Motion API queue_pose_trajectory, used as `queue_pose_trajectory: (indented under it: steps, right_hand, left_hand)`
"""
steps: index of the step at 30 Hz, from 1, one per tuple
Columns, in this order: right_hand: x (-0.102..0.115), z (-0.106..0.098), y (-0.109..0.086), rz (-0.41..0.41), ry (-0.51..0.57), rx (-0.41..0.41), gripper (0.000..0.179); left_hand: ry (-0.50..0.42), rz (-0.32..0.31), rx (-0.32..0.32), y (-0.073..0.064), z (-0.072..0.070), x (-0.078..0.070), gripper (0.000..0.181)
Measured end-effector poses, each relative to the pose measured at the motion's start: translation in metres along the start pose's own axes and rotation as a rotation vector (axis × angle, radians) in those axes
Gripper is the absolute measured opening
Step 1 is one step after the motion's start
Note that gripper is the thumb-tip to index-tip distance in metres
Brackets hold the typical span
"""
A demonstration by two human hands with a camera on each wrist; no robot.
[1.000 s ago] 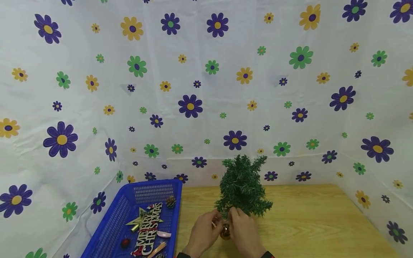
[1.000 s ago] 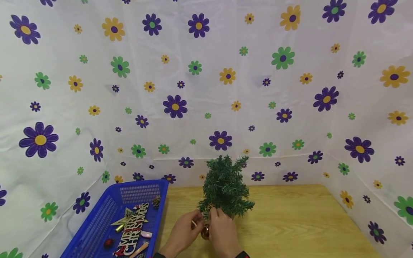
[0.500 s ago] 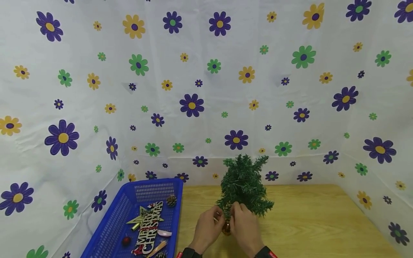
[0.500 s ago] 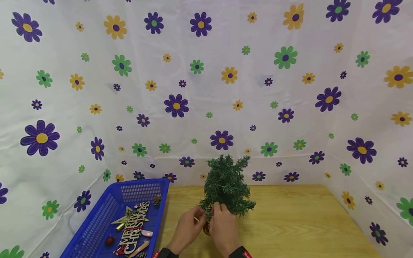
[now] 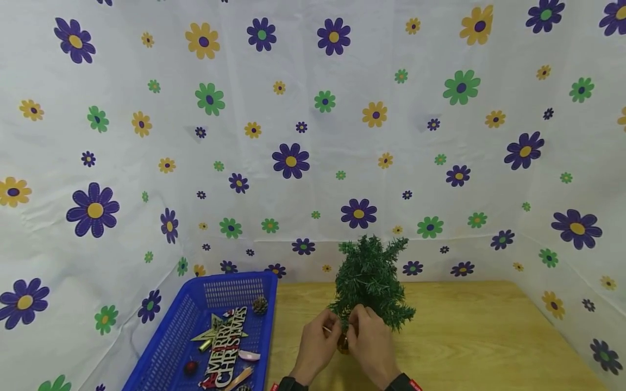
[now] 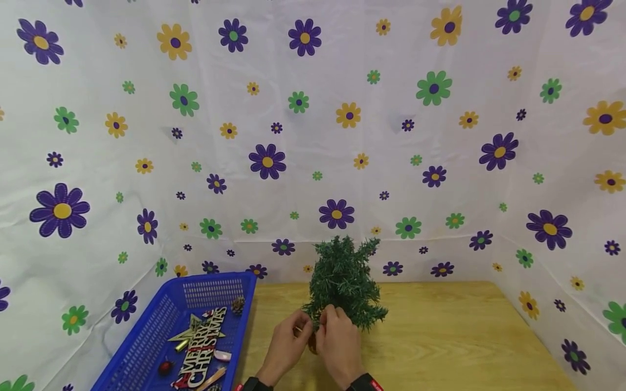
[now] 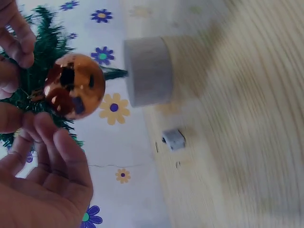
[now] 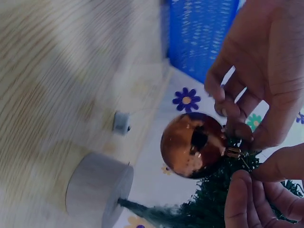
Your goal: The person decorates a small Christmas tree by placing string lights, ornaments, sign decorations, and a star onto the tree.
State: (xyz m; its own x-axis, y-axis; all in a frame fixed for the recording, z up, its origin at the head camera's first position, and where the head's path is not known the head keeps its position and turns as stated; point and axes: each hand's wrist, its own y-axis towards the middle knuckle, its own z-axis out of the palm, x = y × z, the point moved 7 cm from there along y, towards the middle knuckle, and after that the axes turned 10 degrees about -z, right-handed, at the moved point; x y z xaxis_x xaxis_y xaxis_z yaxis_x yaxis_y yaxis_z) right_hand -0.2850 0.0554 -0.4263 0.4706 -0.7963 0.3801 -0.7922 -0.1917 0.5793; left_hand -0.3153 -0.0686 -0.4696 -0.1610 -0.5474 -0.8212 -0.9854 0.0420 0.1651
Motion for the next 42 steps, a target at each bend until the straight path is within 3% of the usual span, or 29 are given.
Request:
queue_pose_trajectory:
  steps: [5, 12, 16, 19, 23, 26, 28, 37, 42]
  right_hand:
    - [-0.001, 0.0, -0.001, -0.009, 0.101, -0.029, 0.012]
    - [-0.006, 0.003, -0.003, -0.007, 0.182, -0.024, 0.012]
    - [-0.004, 0.004, -0.001, -0.013, 0.085, -0.007, 0.012]
    - [-0.002, 0.007, -0.002, -0.037, -0.03, 0.041, 0.014]
    - [0.0, 0.011, -0.005, -0.092, -0.125, 0.093, 0.018]
    - [0.002, 0.01, -0.006, -0.13, -0.143, 0.089, 0.018]
    - [0.005, 0.009, -0.006, -0.155, -0.148, 0.077, 0.018]
    - [0.013, 0.002, -0.008, -0.189, -0.112, 0.067, 0.016]
    - [0.016, -0.018, -0.02, -0.214, -0.08, 0.012, 0.018]
  left_hand:
    - [-0.036, 0.019, 0.004, -0.001, -0.001, 0.003, 0.01]
    - [-0.069, -0.015, 0.021, -0.002, 0.001, 0.008, 0.012]
    - [-0.033, -0.027, 0.02, 0.001, 0.002, 0.008, 0.012]
    - [0.016, -0.046, 0.065, 0.0, 0.005, 0.011, 0.01]
    - [0.102, 0.011, 0.109, -0.003, 0.009, 0.012, 0.007]
    - [0.152, 0.058, 0.1, -0.005, 0.01, 0.01, 0.007]
    - [0.166, 0.054, 0.094, -0.006, 0.01, 0.009, 0.008]
    - [0.23, -0.046, 0.079, -0.015, -0.004, 0.006, 0.004]
    - [0.317, -0.036, 0.051, -0.032, -0.025, -0.001, 0.013]
